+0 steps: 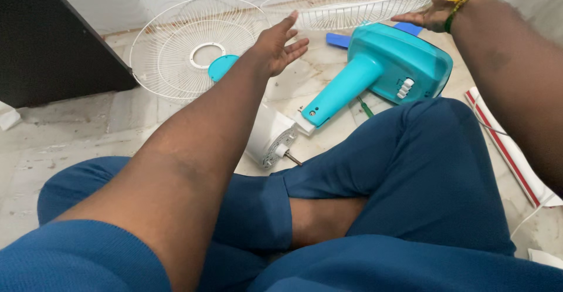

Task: The person sits on the floor and disassembles a teal table fan, removing the front grille, blades, and rear guard, then uses a screwdriver to work on the motor housing and reattaches parts. The fan body, guards, and blades are laid on the floor around them as they handle each component.

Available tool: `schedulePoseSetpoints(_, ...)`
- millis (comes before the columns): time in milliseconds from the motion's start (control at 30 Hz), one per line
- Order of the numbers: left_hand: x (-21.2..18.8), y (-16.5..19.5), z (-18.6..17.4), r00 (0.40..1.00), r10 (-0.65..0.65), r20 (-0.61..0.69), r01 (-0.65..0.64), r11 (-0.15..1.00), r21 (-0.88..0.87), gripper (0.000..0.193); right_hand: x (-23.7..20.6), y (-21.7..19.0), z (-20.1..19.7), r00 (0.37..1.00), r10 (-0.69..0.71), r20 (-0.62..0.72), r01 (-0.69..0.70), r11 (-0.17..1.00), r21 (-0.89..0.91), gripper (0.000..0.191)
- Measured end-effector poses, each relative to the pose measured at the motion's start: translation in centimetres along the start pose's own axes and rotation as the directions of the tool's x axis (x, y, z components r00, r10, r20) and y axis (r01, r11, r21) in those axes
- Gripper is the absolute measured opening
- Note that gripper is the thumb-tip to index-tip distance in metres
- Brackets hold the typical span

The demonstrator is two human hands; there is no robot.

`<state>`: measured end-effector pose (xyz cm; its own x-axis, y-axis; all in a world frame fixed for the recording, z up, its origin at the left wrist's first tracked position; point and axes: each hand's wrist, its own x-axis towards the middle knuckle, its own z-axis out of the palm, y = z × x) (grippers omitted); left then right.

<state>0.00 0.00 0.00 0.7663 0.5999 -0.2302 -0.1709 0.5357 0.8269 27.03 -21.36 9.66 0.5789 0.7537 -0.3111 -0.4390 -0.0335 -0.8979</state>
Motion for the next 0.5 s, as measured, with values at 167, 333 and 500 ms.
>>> schedulePoseSetpoints(167, -4.1, -0.1, 1.3, 0.995, -0.06, 0.076, 0.038, 0.964, 0.263, 0.086, -4.6, -0.1, 0.6, 0.993, -0.053, -0.107, 0.07, 0.984, 0.163, 0.066)
schedulePoseSetpoints(333, -1.5, -2.1, 4.0, 0.988, -0.117, 0.097, 0.071, 0.919, 0.387, 0.083, -1.8, -2.4, -2.4, 0.989, 0.029, -0.147, 0.022, 0.943, 0.333, 0.062)
schedulePoseSetpoints(500, 0.7, -4.0, 5.7, 0.982, -0.165, 0.088, 0.114, 0.902, 0.417, 0.077, 0.3, -1.6, -5.1, 0.996, 0.039, -0.078, -0.018, 0.968, 0.252, 0.058)
